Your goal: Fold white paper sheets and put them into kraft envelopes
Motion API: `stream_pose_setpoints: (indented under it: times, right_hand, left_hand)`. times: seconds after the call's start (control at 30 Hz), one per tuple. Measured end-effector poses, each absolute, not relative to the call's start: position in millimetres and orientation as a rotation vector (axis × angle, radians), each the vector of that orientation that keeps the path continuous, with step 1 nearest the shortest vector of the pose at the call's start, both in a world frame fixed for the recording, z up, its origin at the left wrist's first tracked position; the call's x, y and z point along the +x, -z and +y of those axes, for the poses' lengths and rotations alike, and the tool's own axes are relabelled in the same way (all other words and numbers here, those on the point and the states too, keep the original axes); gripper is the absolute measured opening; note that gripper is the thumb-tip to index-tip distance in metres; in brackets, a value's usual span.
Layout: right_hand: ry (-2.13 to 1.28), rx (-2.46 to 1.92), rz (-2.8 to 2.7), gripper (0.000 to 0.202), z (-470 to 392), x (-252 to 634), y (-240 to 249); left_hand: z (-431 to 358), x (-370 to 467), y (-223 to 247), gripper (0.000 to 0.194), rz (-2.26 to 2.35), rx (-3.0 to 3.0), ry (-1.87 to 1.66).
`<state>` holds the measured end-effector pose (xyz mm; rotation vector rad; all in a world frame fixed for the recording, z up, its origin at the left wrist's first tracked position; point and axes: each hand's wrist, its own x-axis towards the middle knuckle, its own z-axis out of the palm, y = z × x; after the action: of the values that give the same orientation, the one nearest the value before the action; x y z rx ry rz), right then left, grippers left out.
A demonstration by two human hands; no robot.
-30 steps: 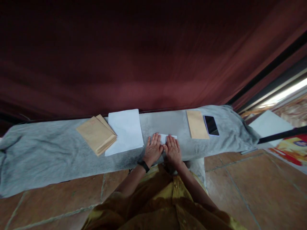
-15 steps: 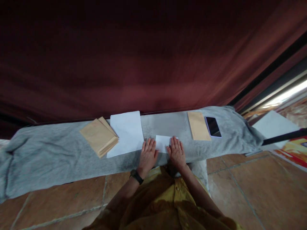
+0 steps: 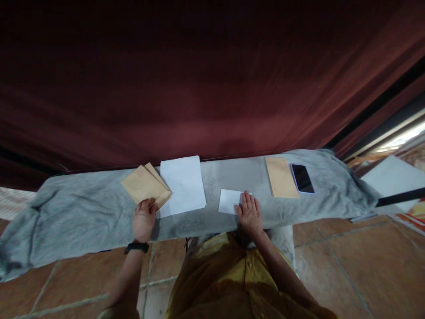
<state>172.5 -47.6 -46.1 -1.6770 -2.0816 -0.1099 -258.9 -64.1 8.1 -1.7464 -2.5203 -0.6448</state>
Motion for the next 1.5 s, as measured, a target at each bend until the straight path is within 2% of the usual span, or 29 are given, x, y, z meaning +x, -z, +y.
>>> stream_pose_setpoints:
  times: [0.17,0.37,0.47,0.63,0.7,0.8,0.83,0.93,1.0,1.13,1.23,1.33,1.5]
  right_hand:
    - [0.125,-1.681,-2.088,0.06,-48.4,172.7,46.0]
    - [-0.052,-1.66,-2.032,0.053,-47.5,172.1,33.1]
    - [-0.403,-1.595,-1.873,0.05,-47.0,157.3,13.8]
    - [-1.419,-1.229,-1.446,0.051,-48.9,115.8,-13.0]
    - [-1.605,-1.15,-1.277,0.048,-51.0,108.4,-15.6]
    - [-1.669,-1.147,-1.149,0.046,-57.1,117.4,-15.9]
    - [-1.696,-1.127,-1.138,0.046,-59.6,124.5,-16.4]
    - [-1.855,-0.988,-1.146,0.039,-65.1,147.7,-20.3]
    - [-1.874,-0.971,-1.181,0.036,-64.8,158.4,-22.7]
    - [-1.676,-1.101,-1.288,0.033,-57.1,166.1,-19.6]
    - [-1.562,-1.219,-1.362,0.03,-52.7,170.4,-10.6]
    - [-1.471,-1.344,-1.398,0.023,-52.1,176.6,-1.2]
    - [-1.23,-1.564,-1.404,0.024,-55.9,185.6,3.1]
  left_hand:
    - [-66.6,-245.8,-7.9,0.023,-2.454,-1.609,0.4]
    - [-76.7,-188.5,-51.8,0.029,-2.095,-1.817,0.408]
    - [-88.1,-128.7,-63.2,0.026,-1.919,-2.117,0.45]
    - [-104.5,-35.4,-52.0,0.026,-1.773,-2.433,0.476]
    - [-107.7,-16.2,-45.8,0.026,-1.779,-2.511,0.514]
    - [-106.5,-9.4,-40.9,0.025,-1.785,-2.587,0.619]
    - [-104.4,-12.0,-40.4,0.031,-1.775,-2.602,0.645]
    - [-93.7,-28.7,-40.7,0.085,-1.678,-2.669,0.555]
    - [-84.0,-41.6,-41.7,0.105,-1.584,-2.728,0.402]
    - [-64.6,-55.3,-44.1,0.112,-1.471,-2.852,0.209]
    - [-55.2,-52.9,-45.5,0.112,-1.427,-2.925,0.179]
    - [-51.9,-45.2,-47.6,0.105,-1.427,-2.919,0.212]
    - [-53.2,-31.3,-54.5,0.095,-1.431,-2.888,0.214]
